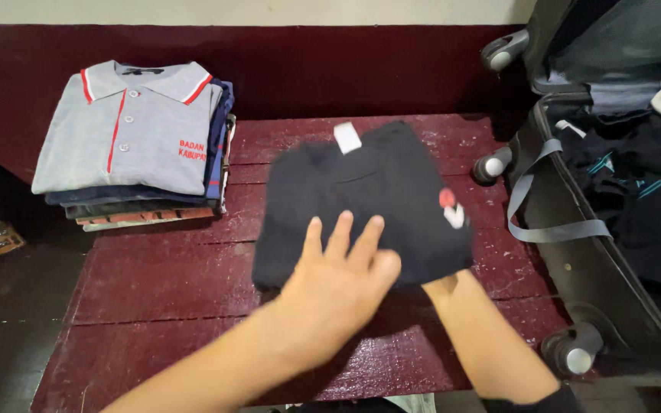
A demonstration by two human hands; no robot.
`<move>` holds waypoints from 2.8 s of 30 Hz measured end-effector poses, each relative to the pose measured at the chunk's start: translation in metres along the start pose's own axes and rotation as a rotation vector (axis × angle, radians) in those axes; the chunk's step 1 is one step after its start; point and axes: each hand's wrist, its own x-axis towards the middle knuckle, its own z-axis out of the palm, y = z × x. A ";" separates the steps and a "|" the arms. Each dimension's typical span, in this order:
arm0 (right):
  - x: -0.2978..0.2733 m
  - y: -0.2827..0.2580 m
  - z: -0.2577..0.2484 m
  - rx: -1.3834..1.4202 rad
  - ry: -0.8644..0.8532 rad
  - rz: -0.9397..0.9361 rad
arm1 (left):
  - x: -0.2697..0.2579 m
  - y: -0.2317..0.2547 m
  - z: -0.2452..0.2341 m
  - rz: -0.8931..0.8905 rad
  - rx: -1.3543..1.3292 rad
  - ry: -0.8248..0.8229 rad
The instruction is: The person takes shirts from a suitcase and folds them on a wooden bench, then places them into a stack.
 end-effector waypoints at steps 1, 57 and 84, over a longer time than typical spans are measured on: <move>0.009 -0.010 -0.008 -0.014 0.062 0.074 | -0.009 0.006 0.008 -0.001 -0.001 -0.003; 0.031 0.055 0.026 -1.987 -0.020 -0.715 | -0.018 -0.116 0.169 -0.679 0.041 -0.087; 0.041 0.066 -0.005 -2.053 -0.058 -0.661 | -0.041 -0.054 0.118 -0.293 -0.060 -0.432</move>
